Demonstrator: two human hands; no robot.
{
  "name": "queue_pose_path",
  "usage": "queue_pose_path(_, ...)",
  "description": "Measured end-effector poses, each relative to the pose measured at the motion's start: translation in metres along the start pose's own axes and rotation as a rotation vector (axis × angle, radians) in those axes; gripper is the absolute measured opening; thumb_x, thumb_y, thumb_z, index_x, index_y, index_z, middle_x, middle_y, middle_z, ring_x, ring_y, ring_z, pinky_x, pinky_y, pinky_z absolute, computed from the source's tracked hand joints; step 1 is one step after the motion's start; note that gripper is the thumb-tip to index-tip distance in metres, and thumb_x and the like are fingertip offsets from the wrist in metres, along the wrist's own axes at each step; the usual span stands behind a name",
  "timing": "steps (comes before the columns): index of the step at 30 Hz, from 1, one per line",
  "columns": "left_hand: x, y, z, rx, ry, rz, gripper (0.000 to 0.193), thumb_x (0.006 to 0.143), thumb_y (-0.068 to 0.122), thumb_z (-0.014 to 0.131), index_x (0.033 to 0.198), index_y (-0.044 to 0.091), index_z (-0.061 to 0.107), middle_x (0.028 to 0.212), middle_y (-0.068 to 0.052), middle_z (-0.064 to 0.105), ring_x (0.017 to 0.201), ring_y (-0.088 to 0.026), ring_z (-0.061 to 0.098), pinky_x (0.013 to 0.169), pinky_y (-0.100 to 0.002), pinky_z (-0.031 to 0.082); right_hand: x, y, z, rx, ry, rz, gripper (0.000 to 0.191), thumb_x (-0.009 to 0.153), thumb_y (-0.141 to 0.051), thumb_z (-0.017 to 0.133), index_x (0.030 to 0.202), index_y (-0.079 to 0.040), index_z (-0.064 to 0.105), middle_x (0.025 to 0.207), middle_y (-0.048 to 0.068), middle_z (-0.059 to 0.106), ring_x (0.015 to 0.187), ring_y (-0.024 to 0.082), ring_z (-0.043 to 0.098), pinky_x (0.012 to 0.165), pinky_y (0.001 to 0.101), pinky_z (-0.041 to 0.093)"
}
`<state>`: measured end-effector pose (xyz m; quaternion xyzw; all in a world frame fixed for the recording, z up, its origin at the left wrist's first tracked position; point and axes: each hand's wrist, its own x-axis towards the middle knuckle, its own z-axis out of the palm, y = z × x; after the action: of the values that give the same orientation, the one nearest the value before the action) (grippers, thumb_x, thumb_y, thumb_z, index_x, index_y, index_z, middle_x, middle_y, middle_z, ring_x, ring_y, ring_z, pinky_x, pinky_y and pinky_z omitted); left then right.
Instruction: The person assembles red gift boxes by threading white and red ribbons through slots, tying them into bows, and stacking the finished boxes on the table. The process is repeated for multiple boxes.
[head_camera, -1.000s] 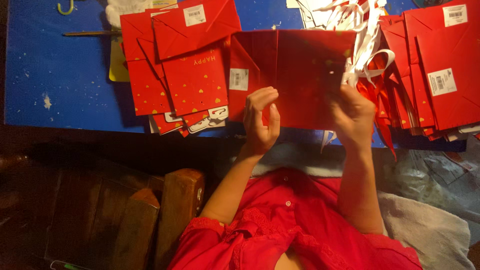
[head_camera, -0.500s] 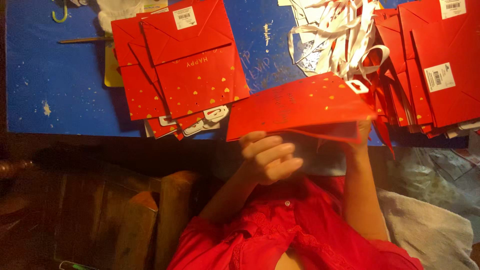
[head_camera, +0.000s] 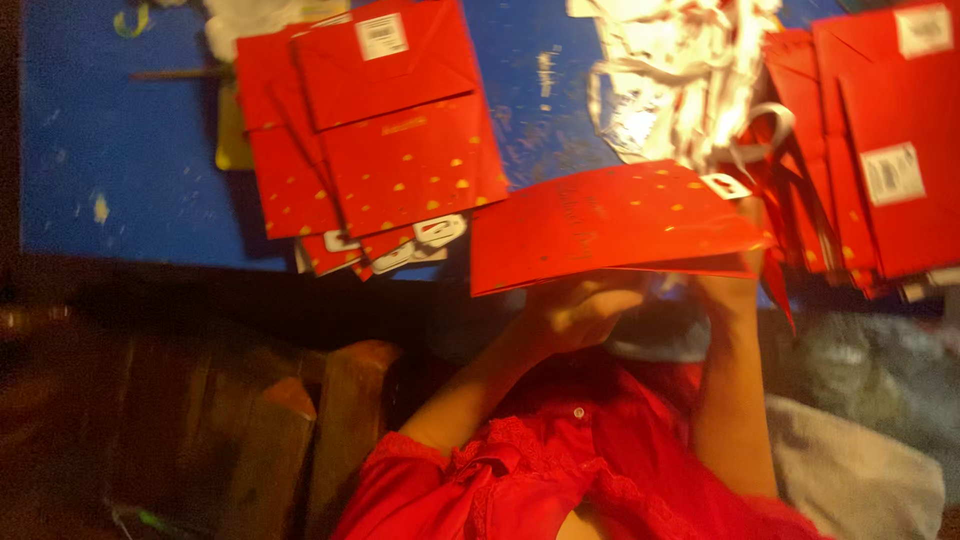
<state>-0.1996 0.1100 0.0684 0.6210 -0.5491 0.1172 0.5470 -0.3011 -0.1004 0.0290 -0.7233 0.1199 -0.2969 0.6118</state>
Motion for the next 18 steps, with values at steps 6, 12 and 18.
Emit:
queue_pose_path(6, -0.006, -0.013, 0.02, 0.041, 0.108, -0.156, 0.03, 0.095, 0.009, 0.069, 0.123, 0.018, 0.062, 0.128, -0.006, 0.06, 0.118, -0.026, 0.06, 0.104, -0.044, 0.048, 0.032, -0.048, 0.013, -0.073, -0.038, -0.017, 0.036, 0.089, -0.018, 0.073, 0.121, -0.004, 0.074, 0.1, 0.006, 0.058, 0.087, 0.014, 0.052, 0.077, 0.024, 0.04)
queue_pose_path(12, -0.009, -0.003, 0.027, 0.099, 0.208, -0.244, 0.037, 0.096, 0.01, 0.069, 0.129, 0.019, 0.056, 0.138, -0.009, 0.055, 0.13, -0.028, 0.055, 0.113, -0.047, 0.042, 0.018, -0.062, -0.043, -0.381, -0.039, -0.183, 0.042, 0.086, -0.021, 0.074, 0.125, -0.006, 0.076, 0.099, 0.005, 0.055, 0.086, 0.014, 0.05, 0.076, 0.0232, 0.038)
queue_pose_path(18, -0.009, -0.002, 0.025, 0.158, 0.275, -0.329, 0.044, 0.096, 0.011, 0.07, 0.136, 0.02, 0.051, 0.147, -0.011, 0.05, 0.141, -0.03, 0.049, 0.122, -0.049, 0.035, 0.018, -0.001, -0.057, 0.01, 0.166, -0.123, 0.021, 0.102, -0.012, 0.069, 0.12, -0.002, 0.063, 0.097, 0.014, 0.064, 0.067, 0.016, 0.054, 0.059, 0.0293, 0.046)
